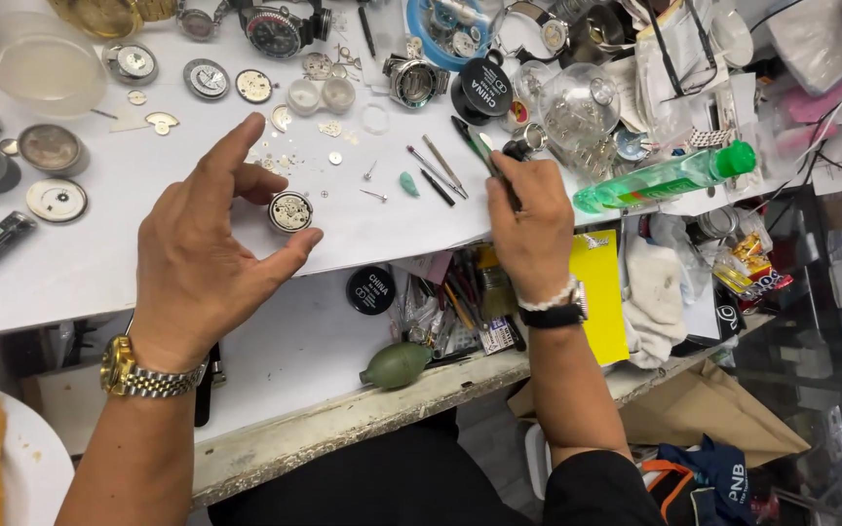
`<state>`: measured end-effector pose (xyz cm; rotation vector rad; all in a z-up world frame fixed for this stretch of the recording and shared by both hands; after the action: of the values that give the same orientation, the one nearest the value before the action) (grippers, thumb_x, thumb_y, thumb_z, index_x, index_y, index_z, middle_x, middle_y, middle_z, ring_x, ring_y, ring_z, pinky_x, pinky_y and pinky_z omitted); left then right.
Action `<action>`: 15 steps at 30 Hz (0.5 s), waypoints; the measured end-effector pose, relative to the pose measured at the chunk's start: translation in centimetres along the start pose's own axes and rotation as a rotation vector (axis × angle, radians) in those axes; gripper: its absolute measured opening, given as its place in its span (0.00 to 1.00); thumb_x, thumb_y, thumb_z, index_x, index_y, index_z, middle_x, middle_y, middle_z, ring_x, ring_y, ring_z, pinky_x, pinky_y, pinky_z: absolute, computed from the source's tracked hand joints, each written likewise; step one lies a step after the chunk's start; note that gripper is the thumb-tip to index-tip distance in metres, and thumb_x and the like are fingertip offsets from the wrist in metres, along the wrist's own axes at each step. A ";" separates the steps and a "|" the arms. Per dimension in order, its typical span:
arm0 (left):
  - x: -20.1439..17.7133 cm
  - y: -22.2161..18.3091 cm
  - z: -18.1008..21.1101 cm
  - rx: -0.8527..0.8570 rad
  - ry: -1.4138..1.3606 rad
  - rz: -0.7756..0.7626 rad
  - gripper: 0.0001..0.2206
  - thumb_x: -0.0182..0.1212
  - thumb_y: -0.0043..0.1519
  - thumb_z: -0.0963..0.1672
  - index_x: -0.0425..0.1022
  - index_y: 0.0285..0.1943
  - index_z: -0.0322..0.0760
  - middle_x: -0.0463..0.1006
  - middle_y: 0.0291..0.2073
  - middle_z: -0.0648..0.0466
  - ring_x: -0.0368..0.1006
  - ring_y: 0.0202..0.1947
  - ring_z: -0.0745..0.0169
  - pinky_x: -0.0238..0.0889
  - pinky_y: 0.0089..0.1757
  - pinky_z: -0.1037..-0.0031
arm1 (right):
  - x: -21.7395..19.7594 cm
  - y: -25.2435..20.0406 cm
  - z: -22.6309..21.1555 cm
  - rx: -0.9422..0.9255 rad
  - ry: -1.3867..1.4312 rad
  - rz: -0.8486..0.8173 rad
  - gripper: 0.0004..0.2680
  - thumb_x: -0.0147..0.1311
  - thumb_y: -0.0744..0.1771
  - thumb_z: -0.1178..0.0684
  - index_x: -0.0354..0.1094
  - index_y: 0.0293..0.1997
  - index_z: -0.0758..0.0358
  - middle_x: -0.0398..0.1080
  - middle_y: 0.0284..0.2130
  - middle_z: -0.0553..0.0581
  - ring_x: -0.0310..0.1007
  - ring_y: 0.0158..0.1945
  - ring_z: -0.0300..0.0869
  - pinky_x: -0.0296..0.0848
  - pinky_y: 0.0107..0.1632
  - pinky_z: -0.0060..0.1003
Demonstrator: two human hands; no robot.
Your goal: Repairing or assembling a watch movement by placing tiny components using tweezers.
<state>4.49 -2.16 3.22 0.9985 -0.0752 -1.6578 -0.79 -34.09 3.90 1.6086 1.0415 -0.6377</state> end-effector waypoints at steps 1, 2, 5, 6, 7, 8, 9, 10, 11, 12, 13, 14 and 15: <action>0.0 0.0 0.0 0.001 -0.004 0.000 0.42 0.79 0.57 0.45 0.56 0.78 0.35 0.82 0.49 0.53 0.71 0.28 0.62 0.71 0.40 0.63 | 0.3 -0.3 -0.4 -0.065 -0.085 0.031 0.10 0.56 0.70 0.57 0.73 0.57 0.68 0.71 0.41 0.64 0.73 0.43 0.53 0.72 0.43 0.45; 0.0 0.0 0.0 0.000 -0.002 -0.003 0.42 0.79 0.57 0.45 0.56 0.78 0.35 0.82 0.49 0.53 0.71 0.28 0.62 0.71 0.40 0.63 | 0.6 -0.3 -0.5 -0.063 -0.083 0.030 0.10 0.56 0.70 0.57 0.73 0.57 0.68 0.71 0.41 0.64 0.73 0.43 0.53 0.72 0.43 0.45; -0.1 -0.2 -0.1 0.016 -0.008 -0.007 0.42 0.79 0.57 0.45 0.56 0.78 0.35 0.82 0.48 0.52 0.78 0.42 0.58 0.73 0.44 0.61 | 1.1 -0.1 -1.2 -0.082 -0.201 0.051 0.08 0.56 0.69 0.58 0.76 0.52 0.65 0.70 0.36 0.60 0.70 0.39 0.51 0.69 0.40 0.44; -0.2 -0.2 -0.1 0.031 0.020 -0.002 0.41 0.79 0.59 0.47 0.57 0.78 0.32 0.82 0.49 0.50 0.78 0.43 0.57 0.73 0.44 0.62 | 0.9 0.1 -1.6 -0.110 -0.169 0.094 0.08 0.57 0.68 0.59 0.75 0.53 0.64 0.71 0.39 0.62 0.71 0.43 0.54 0.70 0.45 0.46; 0.3 0.1 0.0 0.064 0.030 -0.008 0.40 0.78 0.62 0.48 0.58 0.78 0.29 0.83 0.51 0.48 0.79 0.44 0.56 0.73 0.44 0.63 | 0.1 -0.1 -1.7 -0.120 -0.158 0.144 0.09 0.57 0.68 0.60 0.75 0.53 0.64 0.72 0.42 0.64 0.71 0.46 0.56 0.70 0.49 0.48; 0.1 -0.4 0.4 0.089 0.004 -0.023 0.40 0.78 0.62 0.48 0.58 0.78 0.29 0.83 0.51 0.48 0.79 0.44 0.56 0.73 0.44 0.63 | 0.7 0.0 -1.8 -0.096 -0.187 0.155 0.09 0.57 0.68 0.60 0.75 0.53 0.64 0.72 0.42 0.64 0.71 0.46 0.56 0.70 0.49 0.48; 0.1 -0.3 0.2 0.035 -0.008 -0.035 0.41 0.79 0.61 0.46 0.59 0.80 0.26 0.82 0.53 0.44 0.79 0.48 0.51 0.71 0.48 0.62 | 0.7 -0.1 -1.9 -0.122 -0.081 0.209 0.08 0.59 0.68 0.60 0.74 0.52 0.64 0.75 0.42 0.62 0.73 0.47 0.56 0.71 0.53 0.50; 0.3 -0.1 0.1 -0.019 -0.019 -0.049 0.41 0.79 0.61 0.45 0.61 0.81 0.22 0.81 0.55 0.40 0.78 0.51 0.47 0.69 0.52 0.61 | 0.5 -0.2 -1.6 -0.154 0.022 0.266 0.08 0.60 0.68 0.60 0.73 0.52 0.63 0.77 0.43 0.61 0.75 0.48 0.56 0.72 0.56 0.52; 0.8 -0.5 0.7 0.038 -0.055 -0.073 0.41 0.79 0.61 0.45 0.61 0.81 0.22 0.81 0.55 0.40 0.78 0.51 0.47 0.69 0.52 0.61 | 1.1 -0.1 -1.6 -0.119 -0.031 0.303 0.08 0.60 0.68 0.60 0.73 0.52 0.63 0.77 0.43 0.61 0.75 0.48 0.56 0.72 0.56 0.52; 1.5 -0.9 -0.3 -0.172 -0.114 -0.104 0.33 0.76 0.65 0.43 0.65 0.77 0.24 0.76 0.56 0.39 0.72 0.55 0.47 0.64 0.51 0.62 | 1.6 0.0 -1.9 -0.188 0.021 0.353 0.08 0.61 0.68 0.60 0.72 0.52 0.63 0.76 0.43 0.61 0.76 0.47 0.57 0.74 0.55 0.53; 2.3 -1.9 -1.3 -0.389 -0.164 -0.162 0.25 0.72 0.69 0.41 0.69 0.73 0.25 0.71 0.58 0.38 0.66 0.59 0.47 0.58 0.51 0.63 | 2.0 -0.4 -1.9 -0.250 0.071 0.395 0.09 0.62 0.68 0.61 0.71 0.53 0.63 0.76 0.44 0.62 0.77 0.47 0.57 0.75 0.53 0.53; 3.6 -1.9 -1.8 -0.336 -0.191 -0.209 0.25 0.72 0.69 0.41 0.69 0.73 0.25 0.71 0.58 0.38 0.66 0.59 0.47 0.58 0.51 0.63 | 2.1 -0.3 -1.7 -0.208 0.017 0.425 0.09 0.62 0.68 0.61 0.71 0.53 0.63 0.76 0.44 0.62 0.77 0.47 0.57 0.75 0.53 0.53; 4.9 -2.9 -3.3 -0.483 -0.272 -0.282 0.22 0.62 0.74 0.43 0.67 0.74 0.24 0.69 0.62 0.38 0.65 0.61 0.46 0.57 0.56 0.60 | 2.5 -0.2 -1.8 -0.201 0.034 0.459 0.08 0.63 0.68 0.58 0.71 0.52 0.60 0.76 0.42 0.60 0.79 0.44 0.54 0.78 0.50 0.51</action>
<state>4.39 -3.74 -3.16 0.4281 0.2854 -1.9374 0.00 -31.58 2.23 1.6086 0.6979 -0.1909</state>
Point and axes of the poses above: each hand's wrist, its own y-axis towards the middle knuckle, its own x-axis out of the palm, z = x × y, the point moved 6 cm from there along y, towards the middle knuckle
